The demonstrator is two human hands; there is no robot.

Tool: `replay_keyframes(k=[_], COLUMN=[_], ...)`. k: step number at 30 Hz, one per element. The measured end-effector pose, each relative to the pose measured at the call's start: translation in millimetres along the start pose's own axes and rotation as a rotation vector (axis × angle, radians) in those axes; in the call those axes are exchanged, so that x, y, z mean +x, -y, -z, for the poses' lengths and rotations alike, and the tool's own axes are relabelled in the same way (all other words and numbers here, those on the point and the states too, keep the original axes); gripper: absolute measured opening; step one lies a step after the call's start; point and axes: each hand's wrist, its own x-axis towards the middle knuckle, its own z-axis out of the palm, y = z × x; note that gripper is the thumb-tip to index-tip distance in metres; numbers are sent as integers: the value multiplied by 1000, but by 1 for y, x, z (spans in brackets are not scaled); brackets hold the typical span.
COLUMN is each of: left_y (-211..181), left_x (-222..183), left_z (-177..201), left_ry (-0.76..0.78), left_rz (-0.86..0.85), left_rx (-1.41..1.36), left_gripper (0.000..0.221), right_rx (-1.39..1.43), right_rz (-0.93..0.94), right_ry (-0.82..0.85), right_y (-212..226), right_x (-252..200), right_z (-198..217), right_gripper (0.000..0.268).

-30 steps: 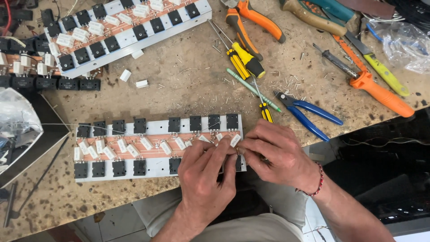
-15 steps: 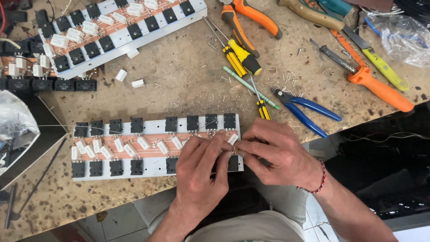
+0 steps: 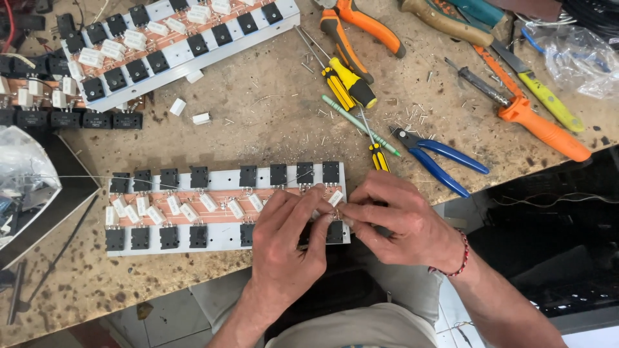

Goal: Soldering and trimming resistors on a heatsink and circuit board assembly

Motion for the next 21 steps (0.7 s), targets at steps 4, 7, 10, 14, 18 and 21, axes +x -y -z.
replay_keyframes(k=[4,7,10,14,18,21], left_y=[-1,-2,-2,-5,-3,-21], left_x=[0,1,0,1,-9,-6], left_z=[1,2,4,5,4,3], left_ry=[-8,-12,-1,25,47,58], left_rz=[4,9,5,-41,-64,-63], left_rx=[-21,-29,-26,22,52,190], left_gripper=[30,29,28,22,35,40], right_rx=[18,-21,-19,4,33,45], right_rz=[-61,-62,-67,-93,-99,-133], right_ry=[-37,-79,-66,-70,-85,-74], right_y=[-5,-2,3,3,3,1], right_x=[-8,-3,2,1,0,-4], right_z=[2,3,-1,-7,-8,-6], right_gripper=[21,23,20,13,16,19])
